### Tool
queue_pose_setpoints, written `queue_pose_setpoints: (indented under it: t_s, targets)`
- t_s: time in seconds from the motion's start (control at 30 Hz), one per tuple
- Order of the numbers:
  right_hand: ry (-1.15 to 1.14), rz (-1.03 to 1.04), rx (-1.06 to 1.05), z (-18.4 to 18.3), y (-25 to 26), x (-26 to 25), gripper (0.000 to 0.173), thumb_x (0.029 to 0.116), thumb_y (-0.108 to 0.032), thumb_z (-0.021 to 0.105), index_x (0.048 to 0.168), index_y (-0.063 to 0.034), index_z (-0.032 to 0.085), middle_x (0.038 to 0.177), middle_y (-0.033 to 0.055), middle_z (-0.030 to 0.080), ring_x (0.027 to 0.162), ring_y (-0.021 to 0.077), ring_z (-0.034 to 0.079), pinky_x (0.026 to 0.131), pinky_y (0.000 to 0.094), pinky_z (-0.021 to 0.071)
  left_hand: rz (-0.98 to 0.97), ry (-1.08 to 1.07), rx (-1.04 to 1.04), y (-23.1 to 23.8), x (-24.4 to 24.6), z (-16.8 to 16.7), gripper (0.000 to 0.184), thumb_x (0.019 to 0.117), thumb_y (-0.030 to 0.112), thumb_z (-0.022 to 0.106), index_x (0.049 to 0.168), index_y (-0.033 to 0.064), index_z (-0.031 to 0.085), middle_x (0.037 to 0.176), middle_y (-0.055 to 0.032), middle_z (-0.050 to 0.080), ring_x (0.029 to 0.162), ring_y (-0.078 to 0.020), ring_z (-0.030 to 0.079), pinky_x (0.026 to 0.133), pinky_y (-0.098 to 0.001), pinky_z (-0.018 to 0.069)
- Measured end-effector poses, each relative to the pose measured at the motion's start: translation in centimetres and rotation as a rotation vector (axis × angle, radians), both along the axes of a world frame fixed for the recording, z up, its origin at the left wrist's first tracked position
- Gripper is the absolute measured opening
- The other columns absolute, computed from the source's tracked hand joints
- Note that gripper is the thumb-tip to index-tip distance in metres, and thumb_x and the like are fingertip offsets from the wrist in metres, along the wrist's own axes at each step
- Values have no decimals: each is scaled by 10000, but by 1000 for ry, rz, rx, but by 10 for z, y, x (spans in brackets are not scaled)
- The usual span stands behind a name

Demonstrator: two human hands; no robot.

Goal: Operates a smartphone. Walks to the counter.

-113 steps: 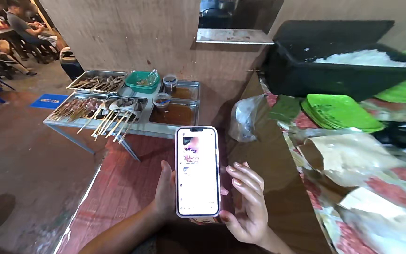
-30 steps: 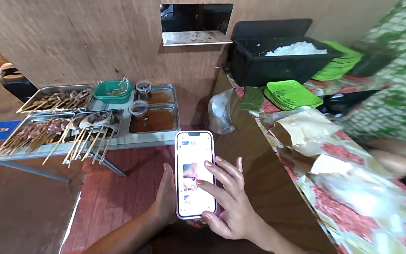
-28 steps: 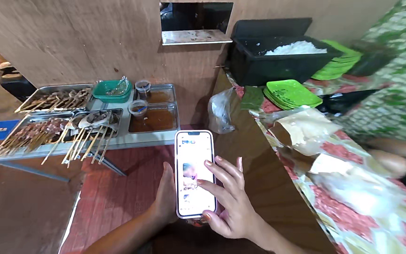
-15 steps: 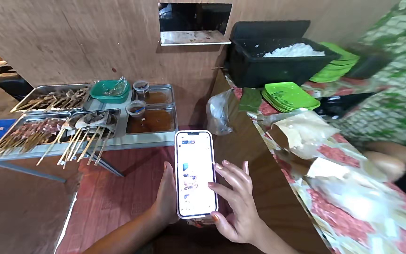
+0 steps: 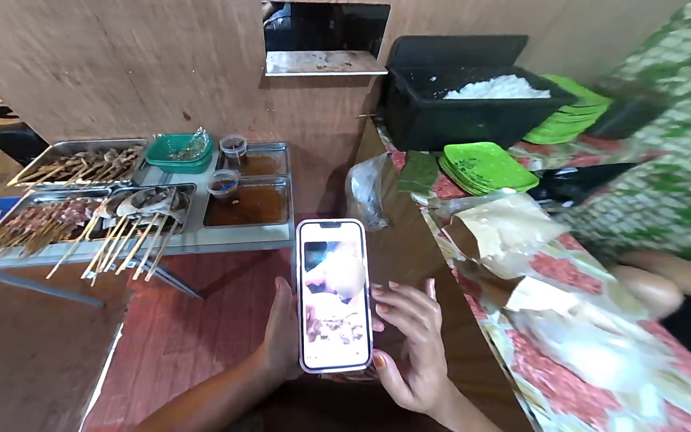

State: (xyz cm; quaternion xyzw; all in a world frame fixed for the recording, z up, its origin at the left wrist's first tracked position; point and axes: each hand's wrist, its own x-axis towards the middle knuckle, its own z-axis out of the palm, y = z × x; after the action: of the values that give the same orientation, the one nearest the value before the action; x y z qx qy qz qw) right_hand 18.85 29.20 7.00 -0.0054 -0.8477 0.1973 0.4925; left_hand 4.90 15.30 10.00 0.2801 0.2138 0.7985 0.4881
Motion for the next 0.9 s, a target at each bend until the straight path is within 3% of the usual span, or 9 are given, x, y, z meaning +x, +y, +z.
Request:
queue_pose_setpoints:
  t_s: [0.17, 0.27, 0.4, 0.6, 0.73, 0.9]
  targets:
    - [8, 17, -1, -2, 16, 5, 385, 1040, -500, 402, 1295, -242, 533, 1357, -83, 565, 1409, 98, 423, 1260, 484, 133, -33, 14, 60, 15, 5, -3, 683, 915, 745, 478, 1271, 213, 716, 1188, -29, 748, 1127, -133, 701, 995, -355, 558]
    - [8, 42, -7, -3, 23, 5, 379, 1039, -486, 406, 1298, -238, 529, 1328, -79, 573, 1392, 88, 434, 1260, 485, 125, 21, 28, 66, 22, 6, -9, 634, 920, 736, 478, 1208, 234, 736, 1078, 2, 770, 1021, -101, 726, 927, -322, 582]
    - [16, 74, -17, -5, 28, 2, 379, 1035, -475, 421, 1298, -228, 539, 1320, -64, 581, 1384, 98, 449, 1261, 499, 132, 47, 21, 52, 24, 8, -4, 626, 914, 745, 472, 1198, 258, 744, 1102, 17, 766, 1048, -87, 716, 946, -320, 575]
    - [28, 97, -31, -5, 21, -6, 376, 1037, -476, 424, 1293, -227, 540, 1321, -64, 583, 1378, 99, 456, 1259, 498, 145, 15, 24, 13, 12, 5, 0, 693, 885, 792, 455, 1189, 247, 755, 1075, -2, 774, 1013, -101, 729, 914, -318, 585]
    - [24, 136, -33, -4, 9, -11, 375, 1043, -472, 427, 1296, -221, 543, 1325, -63, 577, 1382, 92, 450, 1262, 482, 144, -14, 9, 60, -2, 0, -3, 727, 900, 779, 457, 1273, 212, 718, 1195, -28, 744, 1134, -127, 693, 1000, -355, 551]
    - [17, 149, -36, -2, -11, -16, 377, 1044, -465, 423, 1291, -209, 547, 1333, -55, 578, 1382, 92, 452, 1264, 482, 139, 29, 28, 90, -22, -3, -4, 658, 924, 753, 438, 1219, 248, 739, 1126, 8, 764, 1066, -96, 714, 950, -317, 569]
